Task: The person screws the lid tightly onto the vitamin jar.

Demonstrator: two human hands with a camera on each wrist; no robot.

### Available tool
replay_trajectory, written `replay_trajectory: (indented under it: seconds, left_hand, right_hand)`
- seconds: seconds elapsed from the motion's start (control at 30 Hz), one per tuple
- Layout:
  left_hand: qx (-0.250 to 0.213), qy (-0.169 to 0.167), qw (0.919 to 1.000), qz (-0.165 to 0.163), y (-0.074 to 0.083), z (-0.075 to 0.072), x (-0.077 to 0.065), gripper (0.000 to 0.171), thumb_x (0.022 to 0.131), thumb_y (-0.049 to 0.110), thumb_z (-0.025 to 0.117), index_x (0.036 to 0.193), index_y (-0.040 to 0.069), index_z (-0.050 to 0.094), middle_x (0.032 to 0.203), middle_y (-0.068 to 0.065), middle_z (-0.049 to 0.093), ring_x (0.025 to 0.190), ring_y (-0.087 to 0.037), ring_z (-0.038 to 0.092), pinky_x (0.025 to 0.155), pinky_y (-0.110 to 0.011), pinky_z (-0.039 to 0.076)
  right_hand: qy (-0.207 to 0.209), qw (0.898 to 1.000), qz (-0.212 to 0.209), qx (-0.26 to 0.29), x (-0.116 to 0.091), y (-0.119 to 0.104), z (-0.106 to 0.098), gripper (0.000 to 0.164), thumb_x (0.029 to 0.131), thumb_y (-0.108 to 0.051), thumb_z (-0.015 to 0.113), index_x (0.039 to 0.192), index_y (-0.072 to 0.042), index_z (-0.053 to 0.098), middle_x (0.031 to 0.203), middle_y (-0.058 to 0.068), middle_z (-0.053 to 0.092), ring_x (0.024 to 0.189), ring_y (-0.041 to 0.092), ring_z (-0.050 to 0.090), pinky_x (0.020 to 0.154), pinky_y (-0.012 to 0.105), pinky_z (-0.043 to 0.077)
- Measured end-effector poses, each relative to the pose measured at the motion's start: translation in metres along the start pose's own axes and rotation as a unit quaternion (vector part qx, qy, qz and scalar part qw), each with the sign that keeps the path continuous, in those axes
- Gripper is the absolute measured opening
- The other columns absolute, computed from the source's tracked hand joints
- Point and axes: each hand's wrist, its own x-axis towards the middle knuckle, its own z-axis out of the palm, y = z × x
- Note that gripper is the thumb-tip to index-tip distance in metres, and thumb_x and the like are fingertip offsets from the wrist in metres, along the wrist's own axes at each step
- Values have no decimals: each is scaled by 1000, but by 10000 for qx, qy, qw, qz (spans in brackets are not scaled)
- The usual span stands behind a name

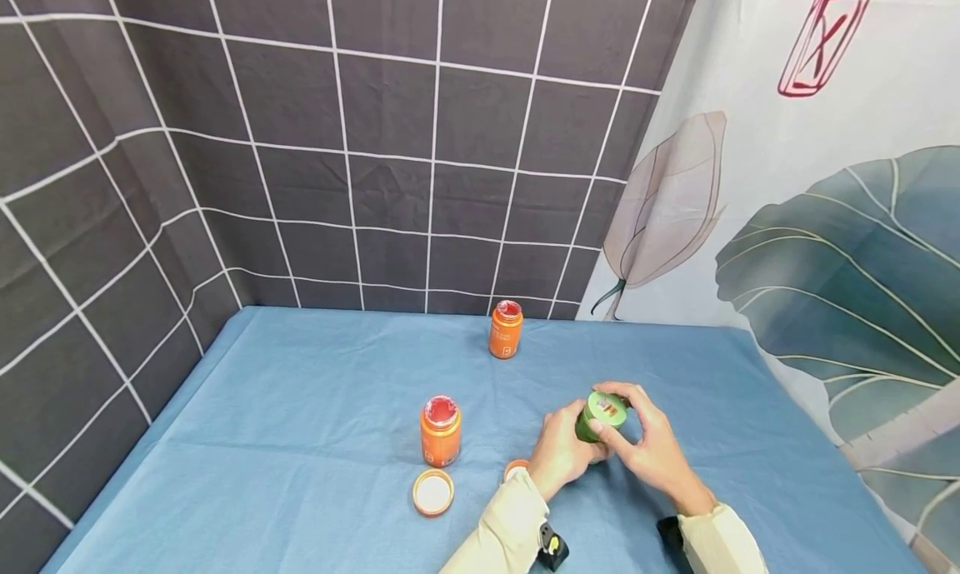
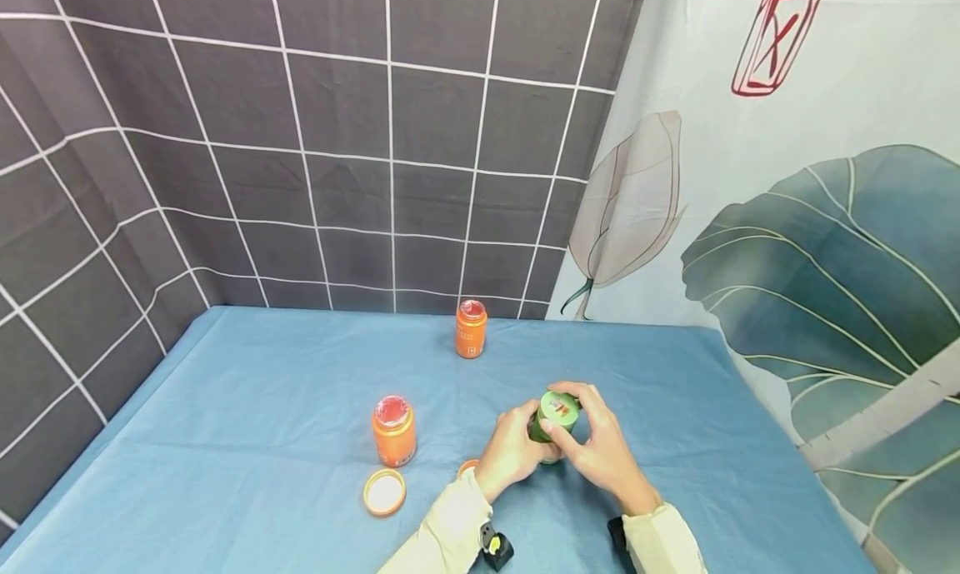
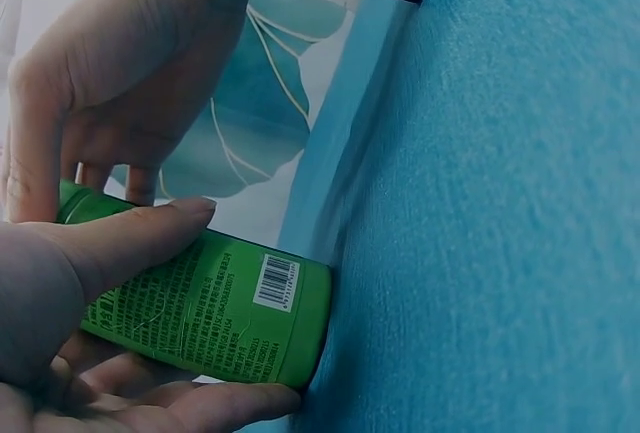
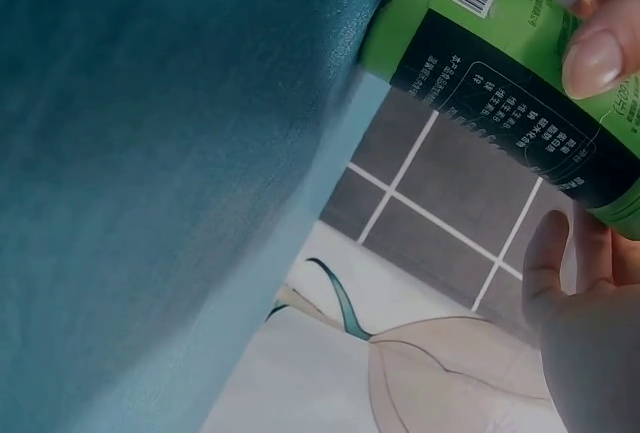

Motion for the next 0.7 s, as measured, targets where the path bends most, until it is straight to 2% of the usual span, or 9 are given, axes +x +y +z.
replay_trajectory:
  seconds: [0.1,0.2,0.27,0.5,0.7]
  left_hand:
    - [-9,31,10000,-19,1,0,0,37,67,22,80,100,21,63,86,9,63,74,-7,55,66,-23,45]
    - [5,68,10000,-19,1,0,-1,38,67,21,81,100,20,63,85,8,63,72,-7,55,65,-23,45]
    - [34,108,9999,-25,2,0,-1,38,66,21,81,99,19,63,84,8,63,71,-6,55,65,-23,45]
    - [-59,220,9997,-100,6,1,-2,39,65,24,83,98,20,64,87,8,64,75,-7,57,68,-23,46]
    - [28,215,9998,-11,4,1,-2,40,65,26,83,99,19,64,88,6,65,79,-8,59,69,-24,47]
  right_hand:
    - [28,9998,181,-44,0,-1,0,52,73,-4,74,120,-12,53,115,2,55,96,10,50,83,19,36]
    - [46,9994,327,-90,3,-14,-2,51,71,-1,75,117,-6,54,112,7,56,95,14,50,83,20,36]
    - [66,9994,339,-63,4,-14,-2,49,70,-1,76,113,-6,54,112,7,56,96,14,50,83,19,35]
    - [98,9994,343,8,4,0,0,45,69,-8,79,103,-10,49,110,2,55,97,8,50,82,18,35]
    - [101,9995,288,-126,2,1,1,48,69,-9,79,107,-10,50,109,1,55,94,8,49,80,18,35]
